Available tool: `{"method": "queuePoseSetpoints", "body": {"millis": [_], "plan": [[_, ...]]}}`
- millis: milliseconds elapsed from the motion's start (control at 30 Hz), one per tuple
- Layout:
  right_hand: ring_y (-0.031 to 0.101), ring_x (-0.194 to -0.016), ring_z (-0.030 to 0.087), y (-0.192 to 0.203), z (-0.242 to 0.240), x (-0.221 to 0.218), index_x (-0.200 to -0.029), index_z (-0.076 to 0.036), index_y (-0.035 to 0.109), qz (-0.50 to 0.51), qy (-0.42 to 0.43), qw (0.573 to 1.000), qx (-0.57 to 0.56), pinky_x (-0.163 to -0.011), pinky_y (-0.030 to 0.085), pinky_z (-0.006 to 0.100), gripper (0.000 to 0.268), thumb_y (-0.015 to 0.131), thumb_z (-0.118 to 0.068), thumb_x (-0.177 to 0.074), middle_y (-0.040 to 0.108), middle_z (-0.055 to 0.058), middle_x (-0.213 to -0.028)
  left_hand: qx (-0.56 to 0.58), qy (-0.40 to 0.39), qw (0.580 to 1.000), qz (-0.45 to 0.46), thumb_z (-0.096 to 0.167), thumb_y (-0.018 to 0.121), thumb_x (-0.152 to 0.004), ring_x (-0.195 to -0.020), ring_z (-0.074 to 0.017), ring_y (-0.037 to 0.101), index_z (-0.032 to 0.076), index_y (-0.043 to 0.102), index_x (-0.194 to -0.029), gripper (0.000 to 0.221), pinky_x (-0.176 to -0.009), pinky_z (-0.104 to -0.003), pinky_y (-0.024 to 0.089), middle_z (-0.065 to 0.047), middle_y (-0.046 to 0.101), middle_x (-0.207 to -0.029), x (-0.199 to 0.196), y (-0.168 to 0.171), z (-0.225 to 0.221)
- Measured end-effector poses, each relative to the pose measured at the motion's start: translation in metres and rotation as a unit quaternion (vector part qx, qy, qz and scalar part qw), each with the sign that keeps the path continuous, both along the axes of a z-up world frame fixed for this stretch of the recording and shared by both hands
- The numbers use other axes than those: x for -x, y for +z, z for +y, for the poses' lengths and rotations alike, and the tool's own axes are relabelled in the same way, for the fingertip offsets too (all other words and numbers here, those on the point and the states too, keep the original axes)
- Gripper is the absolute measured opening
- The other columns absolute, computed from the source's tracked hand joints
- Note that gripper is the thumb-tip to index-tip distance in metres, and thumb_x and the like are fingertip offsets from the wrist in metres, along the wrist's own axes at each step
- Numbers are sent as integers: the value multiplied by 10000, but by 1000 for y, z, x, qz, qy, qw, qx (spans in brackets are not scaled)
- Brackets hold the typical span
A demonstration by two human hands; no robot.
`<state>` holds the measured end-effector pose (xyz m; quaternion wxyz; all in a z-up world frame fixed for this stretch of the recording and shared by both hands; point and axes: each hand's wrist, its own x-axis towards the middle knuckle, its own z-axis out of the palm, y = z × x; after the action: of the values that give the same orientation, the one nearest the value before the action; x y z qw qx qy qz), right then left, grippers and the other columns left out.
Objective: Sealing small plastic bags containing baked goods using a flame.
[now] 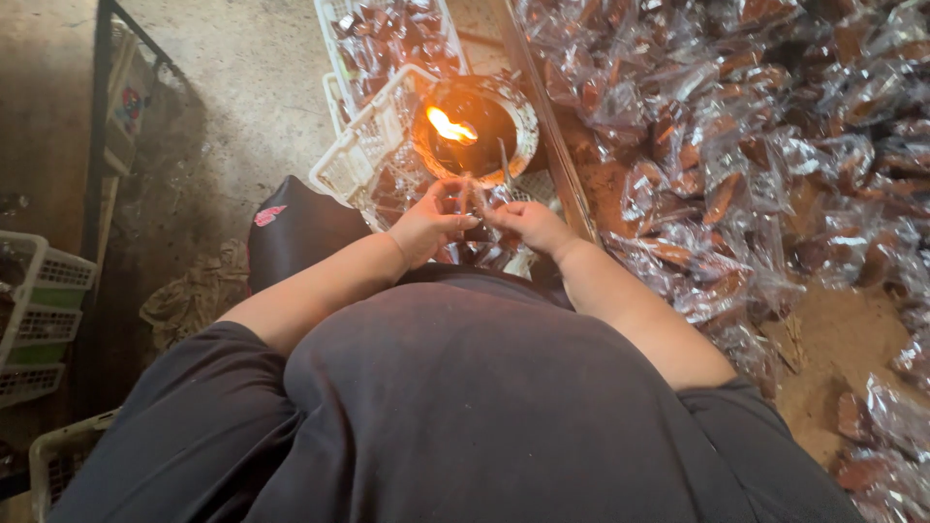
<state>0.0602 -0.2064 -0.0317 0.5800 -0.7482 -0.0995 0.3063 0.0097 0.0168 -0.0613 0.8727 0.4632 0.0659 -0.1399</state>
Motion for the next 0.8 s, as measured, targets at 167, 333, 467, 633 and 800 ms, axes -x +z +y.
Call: {"method": "queuePoseSetpoints", "body": {"millis": [167,333,467,633,800], "plan": [[698,-681,182,68,-7,17,-771,-155,753,-279,-104,948,111,-624,537,271,253,788,-360,-914,718,51,-684,-79,-54,994,58,90,842,-813,-658,-283,712,122,487,-1408,694,-371,-507,612,-134,626,-1040,4,5,6],[545,-1139,179,19,-98,-52,-1006,-251,733,-572,-249,685,376,-976,464,340,277,854,-320,-766,598,-35,-1056,-116,16,988,101,191,910,-836,-1378,-466,470,-8,84,-1611,1150,-1116,-602,331,-361,423,-1480,-3,-26,32],[440,-1304,327,-23,-139,-80,-1428,-411,518,-249,-221,756,564,-1025,443,539,583,710,-533,-891,497,36,-1311,-155,31,983,93,212,813,-904,-1407,-387,453,74,296,-1596,874,-1124,-539,399,-304,327,-1546,-7,-28,30],[636,-1139,325,48,-77,-25,-1409,-286,587,-355,-251,822,368,-954,514,453,493,748,-270,-943,641,122,-1091,-164,34,984,51,225,776,-885,-1090,-221,656,117,511,-1493,672,-959,-450,553,-152,582,-1282,-11,-32,27],[648,-1113,306,64,1,24,-1417,-162,538,-211,-198,957,2,-901,531,389,468,703,-152,-979,672,205,-1261,-108,-51,992,-35,59,871,-835,-1396,-479,399,313,287,-1625,1015,-1030,-591,496,-284,194,-1611,8,20,8]]}}
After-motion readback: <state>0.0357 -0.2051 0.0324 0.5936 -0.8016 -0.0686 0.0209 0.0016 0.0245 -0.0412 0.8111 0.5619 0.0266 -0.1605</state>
